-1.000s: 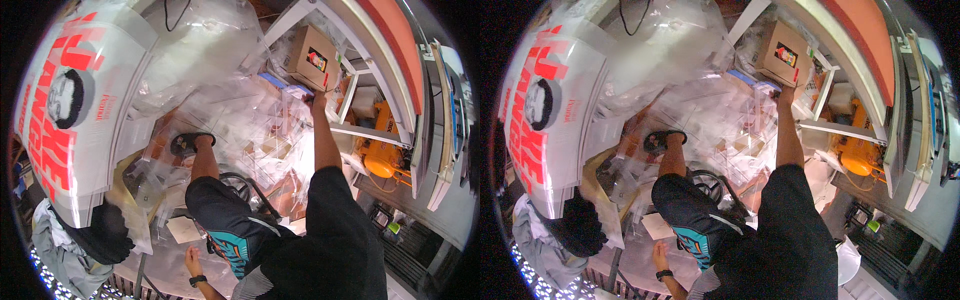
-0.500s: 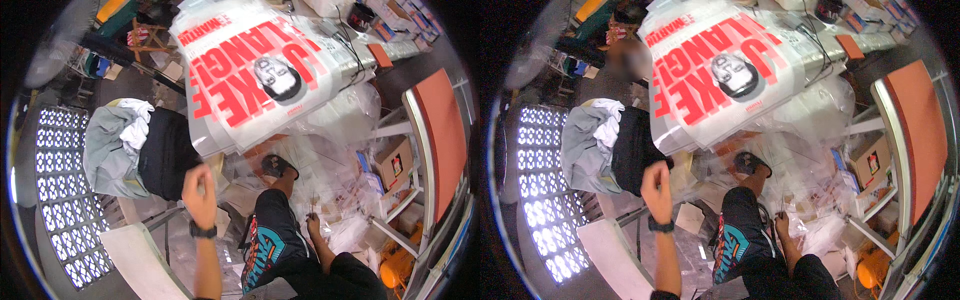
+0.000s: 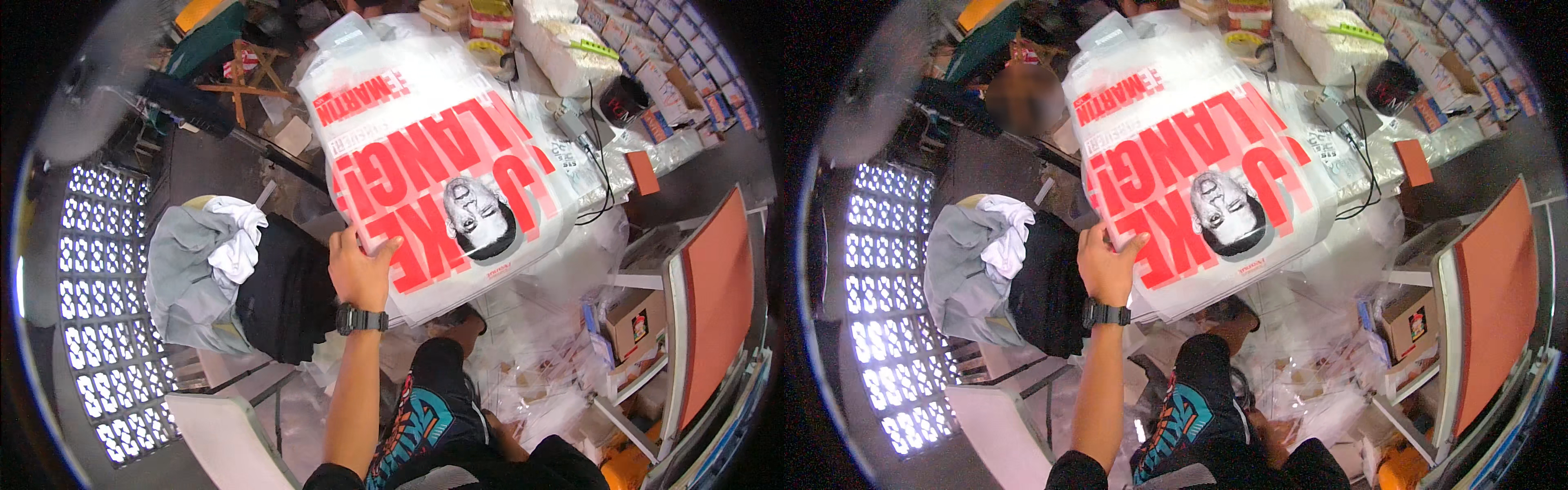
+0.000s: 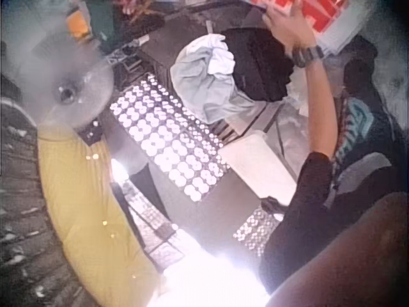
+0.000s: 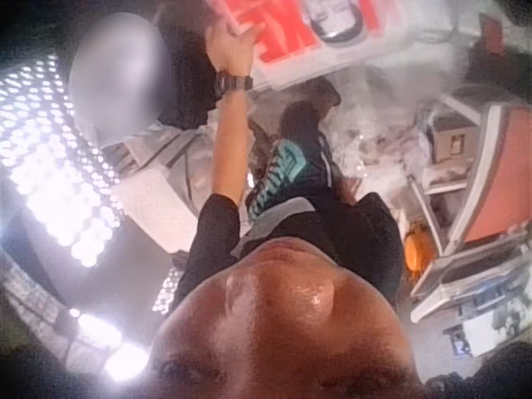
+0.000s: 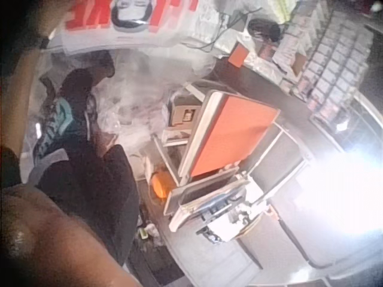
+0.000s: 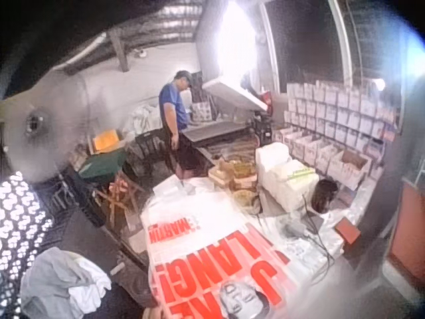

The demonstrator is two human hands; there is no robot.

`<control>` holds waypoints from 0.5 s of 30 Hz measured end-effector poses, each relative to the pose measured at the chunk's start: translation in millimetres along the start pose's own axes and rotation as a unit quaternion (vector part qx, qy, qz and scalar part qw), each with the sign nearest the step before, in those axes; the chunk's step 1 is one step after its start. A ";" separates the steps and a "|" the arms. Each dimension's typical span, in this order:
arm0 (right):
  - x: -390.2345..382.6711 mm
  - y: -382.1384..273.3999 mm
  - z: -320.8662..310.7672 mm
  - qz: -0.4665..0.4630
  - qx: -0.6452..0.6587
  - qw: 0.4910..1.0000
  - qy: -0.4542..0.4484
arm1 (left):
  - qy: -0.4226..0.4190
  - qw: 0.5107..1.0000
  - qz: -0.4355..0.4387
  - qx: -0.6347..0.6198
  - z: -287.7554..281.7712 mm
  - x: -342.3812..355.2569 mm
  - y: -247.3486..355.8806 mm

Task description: The person uses scissors to cut along the edges of printed vinyl sheets on a table, trimming excess material and separating the individual designs.

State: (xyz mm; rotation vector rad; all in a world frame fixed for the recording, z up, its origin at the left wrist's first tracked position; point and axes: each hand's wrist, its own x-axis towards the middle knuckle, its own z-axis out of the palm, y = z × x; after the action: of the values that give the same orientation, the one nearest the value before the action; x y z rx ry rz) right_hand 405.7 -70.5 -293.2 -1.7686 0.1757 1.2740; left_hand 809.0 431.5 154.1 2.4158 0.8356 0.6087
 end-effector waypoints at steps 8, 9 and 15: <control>7.3 -89.5 -69.1 0.083 0.454 0.869 0.179 | 0.073 0.991 0.065 -0.089 14.6 7.1 -26.8; 7.6 -89.4 -78.1 0.077 0.427 0.881 0.191 | 0.059 0.994 0.052 -0.079 16.5 4.7 -31.8; 68.8 -38.7 -104.8 0.074 0.411 0.898 0.141 | -0.084 0.994 0.005 0.073 -18.0 23.0 -20.0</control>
State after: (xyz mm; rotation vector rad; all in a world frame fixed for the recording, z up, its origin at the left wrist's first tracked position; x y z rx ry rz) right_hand 530.4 -99.7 -321.8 -1.1846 0.8928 0.8326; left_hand 806.7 465.9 161.7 2.5627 0.8220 0.3528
